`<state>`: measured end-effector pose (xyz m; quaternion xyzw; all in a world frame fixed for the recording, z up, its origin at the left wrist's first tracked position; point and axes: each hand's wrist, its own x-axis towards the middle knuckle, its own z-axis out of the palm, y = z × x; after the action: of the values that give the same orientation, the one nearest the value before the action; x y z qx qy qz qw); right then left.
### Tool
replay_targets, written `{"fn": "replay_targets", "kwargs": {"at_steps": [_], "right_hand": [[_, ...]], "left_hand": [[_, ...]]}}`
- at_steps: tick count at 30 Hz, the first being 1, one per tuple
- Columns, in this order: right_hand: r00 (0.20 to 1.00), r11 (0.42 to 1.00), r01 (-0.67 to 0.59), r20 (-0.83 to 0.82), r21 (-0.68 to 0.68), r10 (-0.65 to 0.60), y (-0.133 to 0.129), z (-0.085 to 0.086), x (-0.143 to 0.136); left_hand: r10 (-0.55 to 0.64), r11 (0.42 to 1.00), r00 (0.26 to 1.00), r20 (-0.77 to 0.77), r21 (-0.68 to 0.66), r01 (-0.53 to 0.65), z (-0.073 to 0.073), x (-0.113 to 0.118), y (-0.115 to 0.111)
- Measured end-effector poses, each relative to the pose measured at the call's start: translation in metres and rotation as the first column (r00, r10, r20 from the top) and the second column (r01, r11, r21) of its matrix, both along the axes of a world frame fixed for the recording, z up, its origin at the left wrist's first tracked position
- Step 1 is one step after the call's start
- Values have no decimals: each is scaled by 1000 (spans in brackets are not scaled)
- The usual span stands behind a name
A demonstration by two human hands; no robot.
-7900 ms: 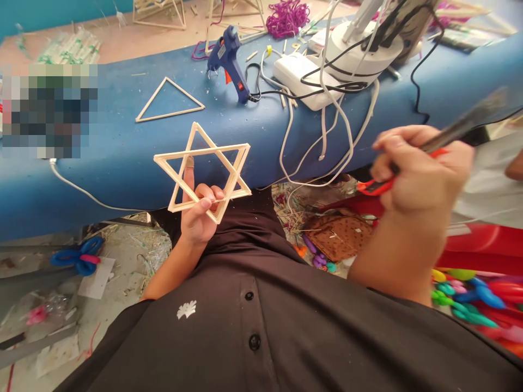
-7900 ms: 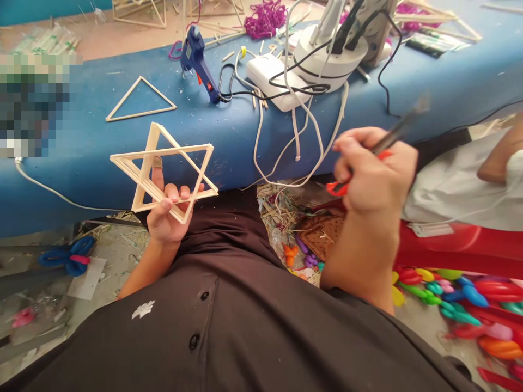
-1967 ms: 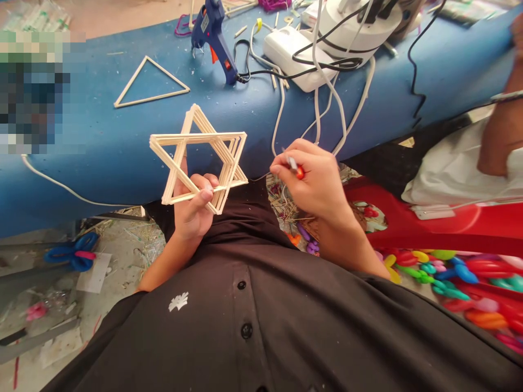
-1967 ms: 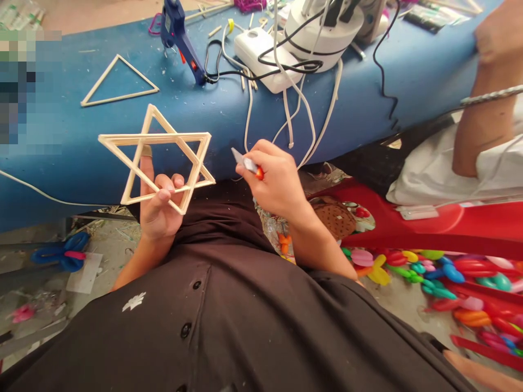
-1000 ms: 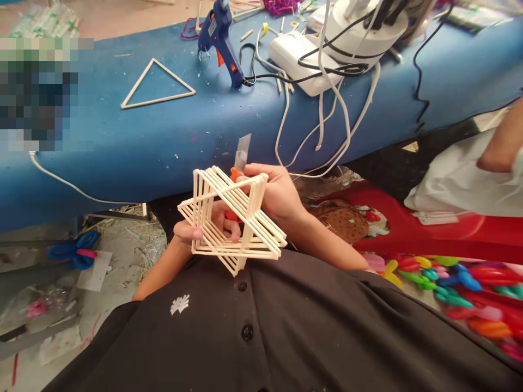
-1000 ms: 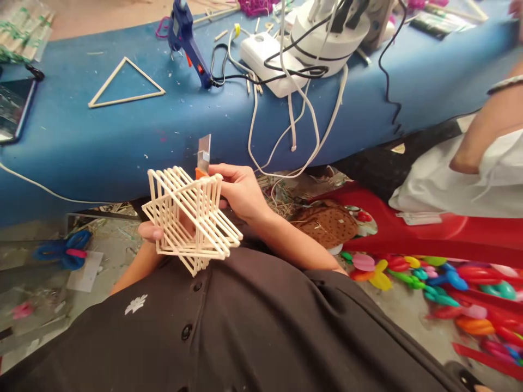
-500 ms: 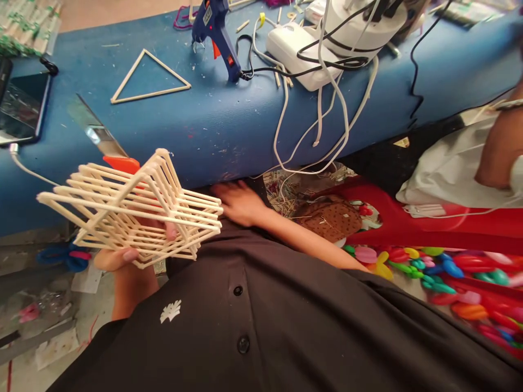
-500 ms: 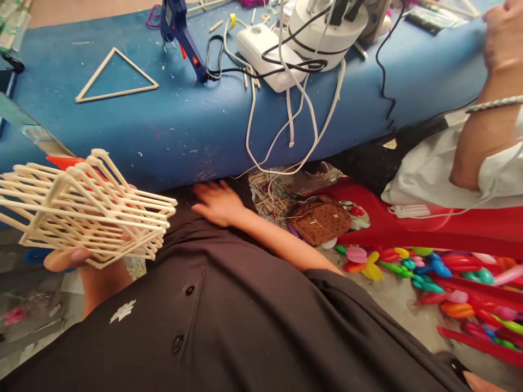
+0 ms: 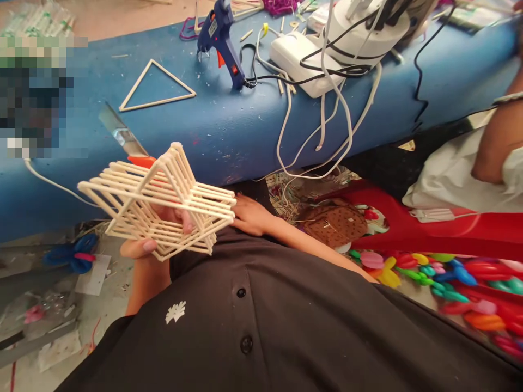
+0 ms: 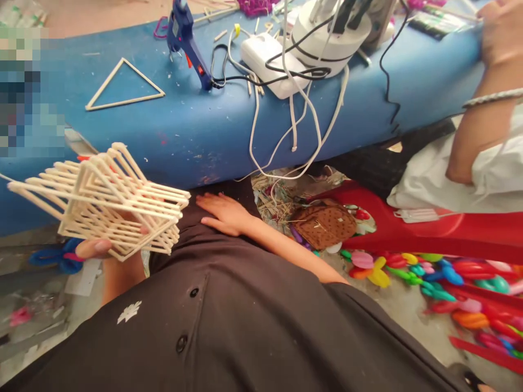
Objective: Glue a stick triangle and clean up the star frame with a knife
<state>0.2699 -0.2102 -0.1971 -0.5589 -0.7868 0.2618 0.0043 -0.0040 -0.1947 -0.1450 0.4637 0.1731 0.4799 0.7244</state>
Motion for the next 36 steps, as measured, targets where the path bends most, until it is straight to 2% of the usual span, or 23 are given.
{"fn": "replay_targets", "kwargs": {"at_steps": [1,2,3,5,7,9,11,13,15,17,18,20,21,23,24,26,28,30,32,34,36], "right_hand": [[996,997,73,56,-7,-72,1,-2,9],[976,985,174,133,-10,-171,-1,-3,23],[936,959,283,223,-15,-273,-4,-4,40],[818,882,470,395,-38,-419,-13,1,78],[759,842,538,459,-44,-462,-21,11,102],[788,860,509,422,-37,-449,-25,20,101],[877,919,395,300,-7,-375,-24,24,77],[967,977,210,140,20,-211,-21,19,43],[1000,1000,-9,13,2,9,-16,7,19],[998,999,50,38,-10,-49,-15,-6,20],[985,989,147,93,-17,-144,-16,-11,30],[906,931,363,246,-31,-345,-21,-15,63],[859,898,438,314,-45,-404,-24,-14,79],[810,862,504,378,-55,-450,-29,-8,99],[815,867,496,368,-45,-448,-31,-5,100],[889,920,392,265,-16,-374,-29,-1,83],[973,980,199,120,-6,-197,-25,-3,56],[998,998,55,46,-42,-53,-22,-9,40],[992,992,97,83,-78,-91,-20,-16,47],[939,953,291,215,-87,-267,-23,-20,72],[871,904,417,323,-89,-370,-27,-18,97]], "left_hand": [[-57,995,997,54,83,52,3,10,2],[-66,992,994,83,116,56,5,19,3],[-37,996,997,74,85,31,8,27,5],[-66,997,996,61,39,64,10,40,6],[-149,989,987,59,28,147,8,48,6],[-223,975,973,65,42,220,4,52,6],[-246,969,966,83,57,242,0,55,7],[-227,973,966,124,77,219,-2,56,8],[-180,981,970,163,103,165,-2,54,9],[-58,996,987,152,82,46,-2,49,10],[22,998,991,129,55,-30,-2,44,10],[164,986,982,89,8,-166,-5,34,13],[194,980,976,96,14,-196,-7,29,14],[177,980,976,129,67,-186,-10,19,19],[149,982,980,132,98,-163,-11,16,21],[130,973,979,157,172,-157,-10,10,25],[168,957,971,172,207,-203,-8,6,27],[235,947,961,148,189,-261,-4,1,27],[298,938,949,104,154,-311,1,-3,25],[384,910,920,83,134,-392,5,-6,23],[457,876,886,80,131,-463,8,-7,21]]}}
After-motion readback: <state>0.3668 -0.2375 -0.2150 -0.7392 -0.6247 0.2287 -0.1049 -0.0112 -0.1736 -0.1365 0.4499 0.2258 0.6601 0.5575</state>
